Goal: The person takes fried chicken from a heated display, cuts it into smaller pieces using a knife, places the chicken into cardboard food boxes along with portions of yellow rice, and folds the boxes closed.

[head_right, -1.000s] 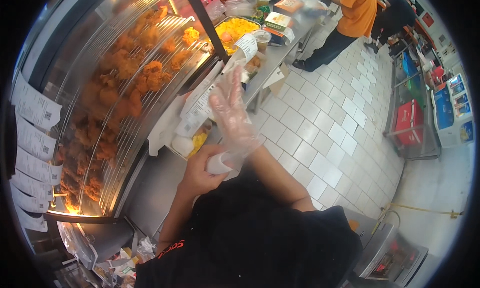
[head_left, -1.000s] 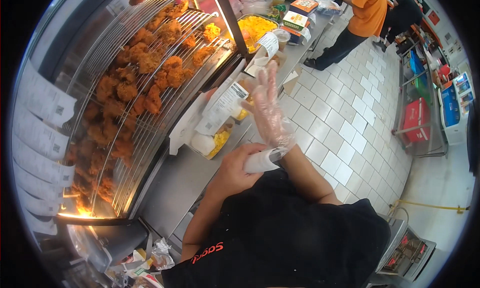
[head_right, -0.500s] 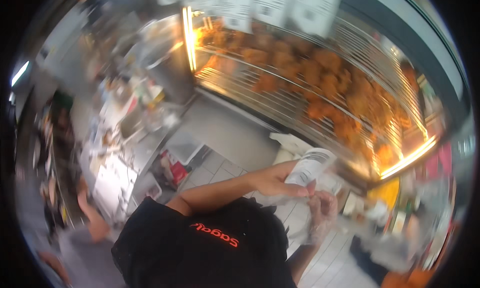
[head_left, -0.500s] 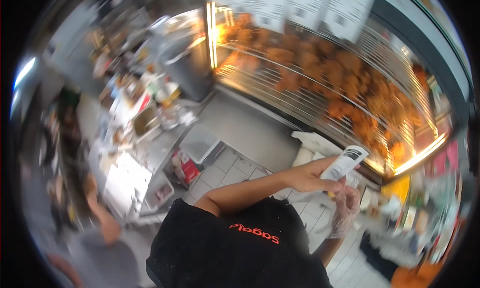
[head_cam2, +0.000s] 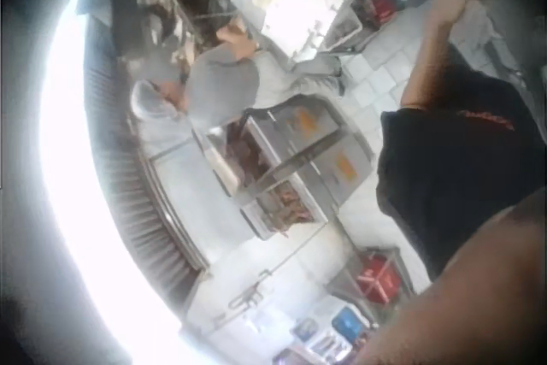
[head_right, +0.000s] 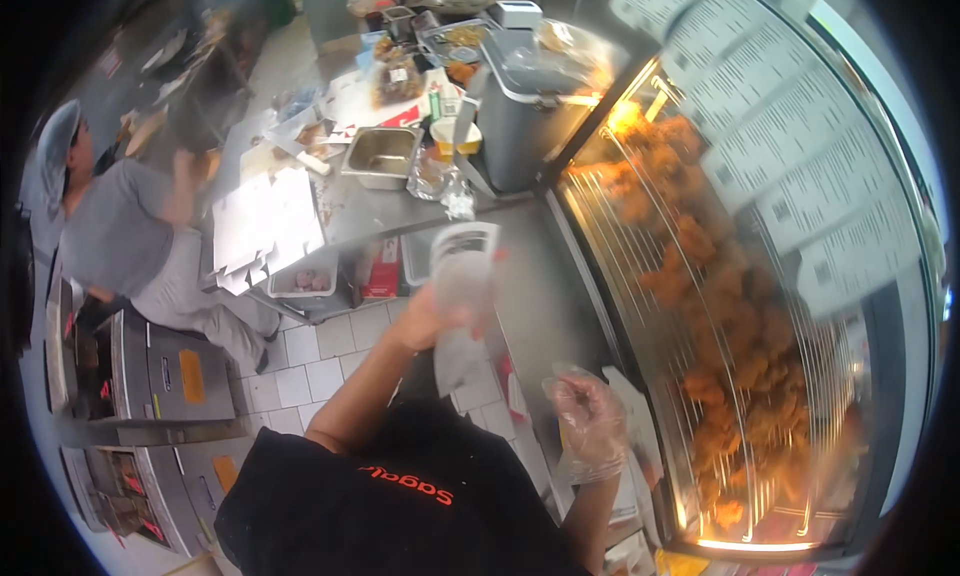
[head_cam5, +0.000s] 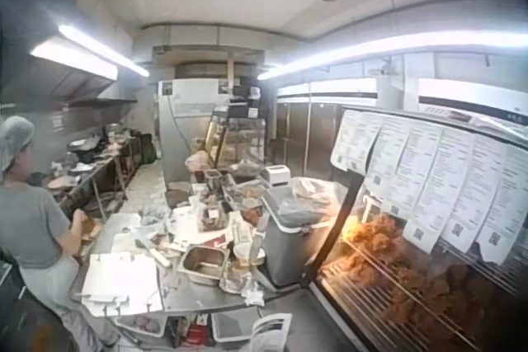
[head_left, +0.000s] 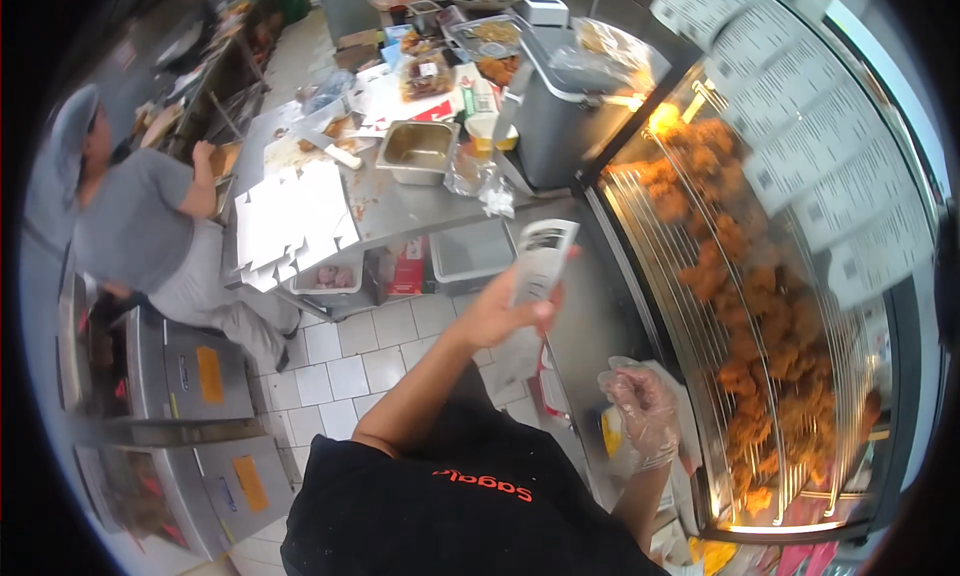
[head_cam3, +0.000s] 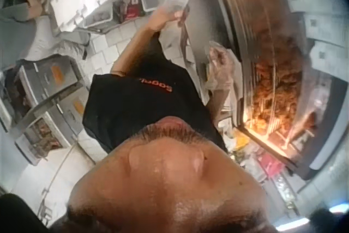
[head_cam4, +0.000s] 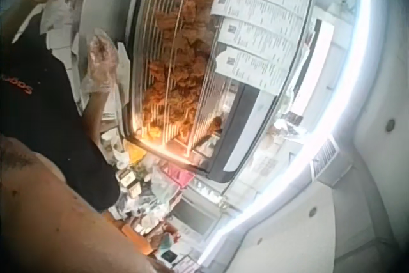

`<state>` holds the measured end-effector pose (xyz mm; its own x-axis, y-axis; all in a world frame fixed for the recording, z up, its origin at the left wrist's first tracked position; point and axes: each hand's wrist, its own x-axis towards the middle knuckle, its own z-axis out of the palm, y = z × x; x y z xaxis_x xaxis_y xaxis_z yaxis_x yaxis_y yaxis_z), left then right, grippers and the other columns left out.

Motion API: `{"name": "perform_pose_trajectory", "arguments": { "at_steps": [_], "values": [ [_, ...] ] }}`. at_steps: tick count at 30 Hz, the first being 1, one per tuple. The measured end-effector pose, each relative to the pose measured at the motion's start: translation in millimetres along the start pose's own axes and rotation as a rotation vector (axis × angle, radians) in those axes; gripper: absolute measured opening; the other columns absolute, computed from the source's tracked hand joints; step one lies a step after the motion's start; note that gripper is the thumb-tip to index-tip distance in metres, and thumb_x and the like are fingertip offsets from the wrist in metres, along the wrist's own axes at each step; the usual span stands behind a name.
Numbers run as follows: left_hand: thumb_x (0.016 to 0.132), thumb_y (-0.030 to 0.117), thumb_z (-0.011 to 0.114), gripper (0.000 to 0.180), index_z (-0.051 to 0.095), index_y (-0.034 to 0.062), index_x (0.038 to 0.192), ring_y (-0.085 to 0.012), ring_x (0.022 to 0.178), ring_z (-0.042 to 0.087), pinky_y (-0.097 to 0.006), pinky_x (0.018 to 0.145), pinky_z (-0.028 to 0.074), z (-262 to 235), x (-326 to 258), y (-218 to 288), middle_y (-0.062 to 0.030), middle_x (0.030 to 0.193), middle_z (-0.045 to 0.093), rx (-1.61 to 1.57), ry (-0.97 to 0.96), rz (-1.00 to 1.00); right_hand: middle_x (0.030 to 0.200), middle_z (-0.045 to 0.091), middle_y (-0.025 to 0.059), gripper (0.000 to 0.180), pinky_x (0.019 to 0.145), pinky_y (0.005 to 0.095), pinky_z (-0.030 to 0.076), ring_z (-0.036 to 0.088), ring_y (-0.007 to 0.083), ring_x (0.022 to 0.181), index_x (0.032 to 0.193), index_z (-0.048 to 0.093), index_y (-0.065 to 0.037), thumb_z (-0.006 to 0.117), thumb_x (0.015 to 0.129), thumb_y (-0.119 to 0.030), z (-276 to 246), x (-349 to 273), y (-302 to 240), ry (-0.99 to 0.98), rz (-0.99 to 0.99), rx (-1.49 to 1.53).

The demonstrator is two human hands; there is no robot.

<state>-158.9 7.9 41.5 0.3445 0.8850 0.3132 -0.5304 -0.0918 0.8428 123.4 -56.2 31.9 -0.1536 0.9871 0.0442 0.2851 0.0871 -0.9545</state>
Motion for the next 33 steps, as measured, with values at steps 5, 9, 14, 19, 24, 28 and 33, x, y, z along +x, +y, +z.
{"name": "perform_pose_trajectory", "arguments": {
  "at_steps": [5, 9, 14, 19, 24, 28, 33],
  "values": [
    [0.085, 0.075, 0.044, 0.098, 0.033, -0.0022, 0.144, -0.0114, 0.061, 0.053, -0.026, 0.054, 0.044, -133.8, -12.3, 49.5, -0.003, 0.083, 0.057, 0.245, 0.292, 0.203, 0.094, 0.07, 0.0107, 0.017, 0.075, 0.0293, 0.051, 0.066, 0.0162, 0.084, 0.098, 0.067, -0.001, 0.07, 0.085, -0.012, 65.9, 104.0, -41.1, -0.139, -0.045, -0.114],
    [0.081, 0.086, 0.02, 0.109, 0.045, -0.0056, 0.134, -0.012, 0.048, 0.048, -0.025, 0.046, 0.04, -238.7, -9.0, 91.4, -0.0048, 0.065, 0.054, 0.133, 0.634, 0.246, 0.087, 0.07, 0.0122, 0.018, 0.071, 0.0297, 0.051, 0.067, 0.0189, 0.081, 0.096, 0.068, 0.0, 0.07, 0.085, -0.014, 154.3, 235.7, -88.0, -0.229, -0.247, -0.372],
    [0.092, 0.073, 0.02, 0.092, 0.05, -0.0058, 0.129, -0.0153, 0.052, 0.052, -0.027, 0.051, 0.043, -360.7, -5.9, 118.9, -0.0083, 0.063, 0.056, 0.084, 0.724, 0.137, 0.097, 0.069, 0.0172, 0.042, 0.082, 0.0409, 0.051, 0.066, 0.0342, 0.093, 0.103, 0.067, -0.002, 0.062, 0.088, -0.042, 316.1, 482.4, -125.5, -0.138, -0.348, -0.618],
    [0.101, 0.052, 0.02, 0.069, 0.053, -0.0017, 0.13, -0.0143, 0.062, 0.054, -0.026, 0.059, 0.043, -424.1, 4.3, 125.2, -0.0072, 0.064, 0.056, 0.245, 0.722, -0.11, 0.112, 0.065, 0.0241, 0.043, 0.092, 0.042, 0.049, 0.063, 0.0349, 0.108, 0.109, 0.069, -0.003, 0.064, 0.079, -0.035, 392.4, 682.8, -68.3, -0.154, 0.048, -1.129],
    [0.103, 0.036, 0.038, 0.046, 0.057, 0.0002, 0.123, -0.0146, 0.055, 0.057, -0.026, 0.054, 0.045, -448.3, 10.6, 146.2, -0.0062, 0.062, 0.057, 0.083, 0.794, -0.218, 0.114, 0.064, 0.0246, 0.042, 0.093, 0.037, 0.05, 0.063, 0.0356, 0.108, 0.107, 0.071, -0.005, 0.068, 0.074, -0.03, 417.9, 756.3, -39.6, -0.381, 0.281, -1.349],
    [0.103, 0.033, 0.04, 0.042, 0.058, -0.0008, 0.12, -0.0148, 0.055, 0.059, -0.025, 0.051, 0.047, -476.0, 25.7, 153.1, -0.0069, 0.075, 0.061, 0.027, 0.805, -0.238, 0.098, 0.07, 0.0195, 0.035, 0.081, 0.0381, 0.055, 0.068, 0.0341, 0.094, 0.097, 0.073, -0.005, 0.074, 0.066, -0.022, 411.2, 776.4, -50.3, -0.688, -0.515, -1.686],
    [0.102, 0.028, 0.042, 0.037, 0.059, 0.0017, 0.121, -0.0136, 0.063, 0.06, -0.026, 0.055, 0.048, -495.3, 77.5, 186.9, -0.0082, 0.083, 0.063, 0.108, 0.759, -0.21, 0.084, 0.068, 0.0214, 0.02, 0.073, 0.0404, 0.053, 0.068, 0.0331, 0.083, 0.086, 0.071, -0.005, 0.061, 0.08, -0.022, 417.1, 786.5, -101.4, -0.742, -0.631, -1.781]
  ]
}}
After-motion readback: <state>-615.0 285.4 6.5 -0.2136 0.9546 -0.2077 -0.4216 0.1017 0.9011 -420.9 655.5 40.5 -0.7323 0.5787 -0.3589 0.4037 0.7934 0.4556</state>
